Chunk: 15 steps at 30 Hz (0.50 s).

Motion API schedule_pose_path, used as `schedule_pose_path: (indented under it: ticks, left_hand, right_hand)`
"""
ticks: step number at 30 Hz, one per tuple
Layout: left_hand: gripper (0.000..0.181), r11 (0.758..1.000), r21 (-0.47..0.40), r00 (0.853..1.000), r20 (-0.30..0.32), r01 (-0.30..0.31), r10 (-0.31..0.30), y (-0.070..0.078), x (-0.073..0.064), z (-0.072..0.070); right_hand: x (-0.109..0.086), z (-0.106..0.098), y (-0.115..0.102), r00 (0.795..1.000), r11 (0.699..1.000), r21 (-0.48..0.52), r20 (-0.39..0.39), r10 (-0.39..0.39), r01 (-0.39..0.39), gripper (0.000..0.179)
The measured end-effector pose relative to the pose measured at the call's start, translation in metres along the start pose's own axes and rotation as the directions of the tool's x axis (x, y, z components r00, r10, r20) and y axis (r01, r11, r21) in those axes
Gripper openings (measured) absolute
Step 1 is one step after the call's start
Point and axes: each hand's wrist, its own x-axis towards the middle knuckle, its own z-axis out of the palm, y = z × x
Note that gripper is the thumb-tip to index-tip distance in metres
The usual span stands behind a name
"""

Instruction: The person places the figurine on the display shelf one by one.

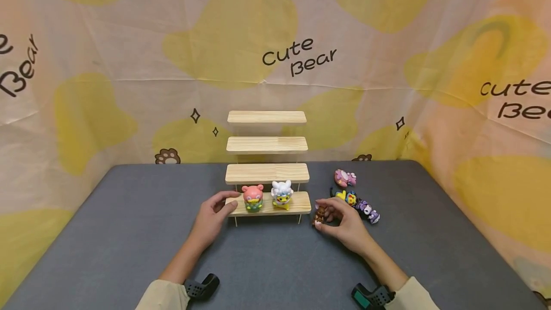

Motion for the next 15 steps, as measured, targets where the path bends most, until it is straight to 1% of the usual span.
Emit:
schedule_pose_path:
  ticks: [5,9,15]
  left_hand:
    - [0.025,1.0,0.002,1.0,0.004,0.001,-0.001,-0.0005,0.0004,0.0002]
    - [0.025,1.0,0.008,1.0,0.002,0.001,-0.001,-0.0008,0.0005,0.0001]
    - [0.025,1.0,0.007,1.0,-0.002,-0.005,0.005,0.0004,-0.0001,0.0006]
  right_hand:
    - [0.0001,-0.0004,0.0004,1.0,1.0,-0.005,-0.01,0.004,-0.004,0.053]
    - [-0.0002,-0.0006,-0.0004,1.0,1.0,-0.009,-0.003,0.005,-0.005,0.048]
    - [-0.0022,-0.0001,0.0012,1.0,1.0,-0.021,0.012,-0.023,0.023,0.04]
